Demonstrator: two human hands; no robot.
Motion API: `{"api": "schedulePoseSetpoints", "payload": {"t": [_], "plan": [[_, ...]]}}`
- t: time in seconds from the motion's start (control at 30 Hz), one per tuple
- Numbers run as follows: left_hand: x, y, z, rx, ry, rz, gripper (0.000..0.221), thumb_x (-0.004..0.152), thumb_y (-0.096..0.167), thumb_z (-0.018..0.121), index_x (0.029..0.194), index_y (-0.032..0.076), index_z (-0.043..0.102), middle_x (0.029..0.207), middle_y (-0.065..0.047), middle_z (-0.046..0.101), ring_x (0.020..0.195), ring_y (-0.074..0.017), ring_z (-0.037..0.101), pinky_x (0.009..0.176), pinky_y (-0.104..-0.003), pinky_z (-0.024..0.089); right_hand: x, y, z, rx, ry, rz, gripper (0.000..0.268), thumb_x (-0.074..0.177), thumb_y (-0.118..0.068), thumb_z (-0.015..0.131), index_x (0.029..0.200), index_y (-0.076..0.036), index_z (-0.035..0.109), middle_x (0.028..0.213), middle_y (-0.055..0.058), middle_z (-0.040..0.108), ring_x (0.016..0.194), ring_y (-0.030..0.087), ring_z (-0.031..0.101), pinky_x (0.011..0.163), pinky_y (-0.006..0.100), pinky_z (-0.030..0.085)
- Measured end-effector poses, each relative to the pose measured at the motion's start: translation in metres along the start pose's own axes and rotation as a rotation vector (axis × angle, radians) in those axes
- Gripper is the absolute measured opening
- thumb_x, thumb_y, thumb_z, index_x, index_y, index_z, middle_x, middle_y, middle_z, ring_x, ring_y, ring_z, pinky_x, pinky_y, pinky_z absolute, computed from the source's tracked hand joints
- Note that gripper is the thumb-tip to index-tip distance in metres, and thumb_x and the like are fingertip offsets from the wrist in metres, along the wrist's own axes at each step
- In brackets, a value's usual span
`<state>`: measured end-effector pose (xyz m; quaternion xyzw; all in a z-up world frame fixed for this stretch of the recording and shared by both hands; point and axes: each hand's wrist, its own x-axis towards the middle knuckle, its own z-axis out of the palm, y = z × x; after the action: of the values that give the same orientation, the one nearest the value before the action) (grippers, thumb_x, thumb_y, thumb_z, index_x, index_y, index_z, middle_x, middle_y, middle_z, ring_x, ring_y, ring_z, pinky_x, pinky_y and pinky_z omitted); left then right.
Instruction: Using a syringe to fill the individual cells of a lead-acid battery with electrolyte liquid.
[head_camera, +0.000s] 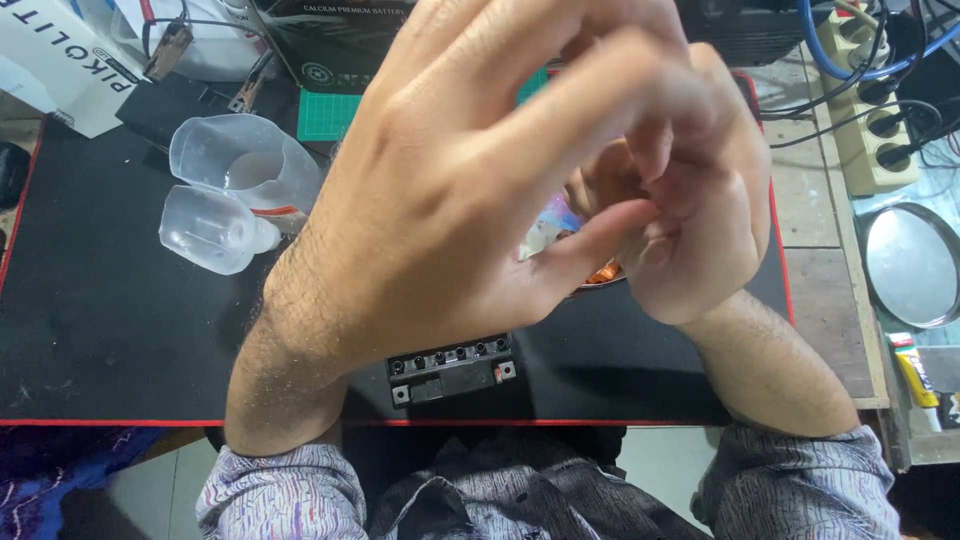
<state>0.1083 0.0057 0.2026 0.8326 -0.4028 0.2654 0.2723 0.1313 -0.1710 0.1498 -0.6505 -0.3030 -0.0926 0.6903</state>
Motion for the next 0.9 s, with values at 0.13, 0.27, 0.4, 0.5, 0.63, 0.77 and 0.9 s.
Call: {"api": "schedulePoseSetpoints", "payload": {"t": [0.13,0.27,0.4,0.5,0.63,0.77,0.9], "plan": [[0.006,-0.003,-0.004,-0.142,-0.038,-0.015,0.056,0.101,0.006,0.092,0.128,-0.003,0.043,0.122,-0.019,0.053,0.104,-0.0385,0.053,0.094,-0.048,0.045,0.003,0.003,-0.011,0.297,-0.175,-0.015,0.012,0.099,-0.018,0.039,0.110,-0.016,0.035,0.067,0.002,0.021,0.054,0.015,0.030,0.058,0.029,0.033],[0.004,-0.013,0.001,-0.246,-0.098,-0.071,0.049,0.089,-0.006,0.070,0.127,-0.002,0.040,0.119,-0.020,0.060,0.095,-0.0323,0.065,0.082,-0.043,0.052,-0.001,0.001,-0.014,0.287,-0.138,0.012,0.013,0.104,-0.026,0.043,0.110,-0.014,0.043,0.083,0.009,0.048,0.076,0.017,0.043,0.080,0.032,0.039],[0.006,-0.017,0.019,-0.365,-0.048,-0.122,0.058,0.085,-0.014,0.074,0.127,0.001,0.039,0.121,-0.010,0.067,0.088,-0.0213,0.076,0.077,-0.031,0.057,-0.005,-0.001,-0.013,0.095,-0.114,-0.099,0.022,0.118,-0.033,0.040,0.114,-0.011,0.041,0.093,0.011,0.046,0.084,0.021,0.049,0.088,0.033,0.048],[0.007,-0.023,0.031,-0.412,-0.051,-0.168,0.057,0.085,-0.014,0.071,0.127,0.008,0.040,0.105,-0.002,0.066,0.079,-0.0121,0.075,0.070,-0.024,0.055,-0.006,-0.013,-0.012,-0.129,-0.070,-0.174,0.028,0.117,-0.026,0.042,0.113,0.001,0.049,0.106,0.020,0.052,0.093,0.027,0.057,0.092,0.036,0.053],[0.007,-0.026,0.049,-0.474,-0.130,-0.218,0.063,0.081,-0.012,0.059,0.132,0.020,0.040,0.080,0.008,0.069,0.074,-0.0066,0.078,0.075,-0.019,0.057,-0.013,-0.035,-0.023,-0.508,-0.086,-0.162,0.024,0.116,-0.001,0.055,0.129,0.018,0.063,0.120,0.030,0.059,0.111,0.034,0.061,0.091,0.036,0.056],[0.006,-0.027,0.054,-0.449,-0.137,-0.219,0.055,0.097,0.000,0.071,0.139,0.019,0.040,0.071,0.005,0.068,0.065,-0.0211,0.047,0.070,-0.025,0.052,-0.021,-0.028,-0.040,-0.602,-0.072,-0.311,0.019,0.112,0.005,0.066,0.121,0.022,0.069,0.110,0.030,0.066,0.105,0.042,0.061,0.100,0.049,0.052],[0.005,-0.031,0.053,-0.351,-0.040,0.097,0.021,0.093,-0.001,0.074,0.103,0.003,0.055,0.089,-0.002,0.075,0.084,-0.0283,0.071,0.074,-0.038,0.050,-0.032,-0.021,-0.068,-0.754,-0.011,-0.414,0.014,0.117,0.012,0.085,0.121,0.017,0.073,0.114,0.027,0.067,0.118,0.046,0.054,0.109,0.052,0.049]]}}
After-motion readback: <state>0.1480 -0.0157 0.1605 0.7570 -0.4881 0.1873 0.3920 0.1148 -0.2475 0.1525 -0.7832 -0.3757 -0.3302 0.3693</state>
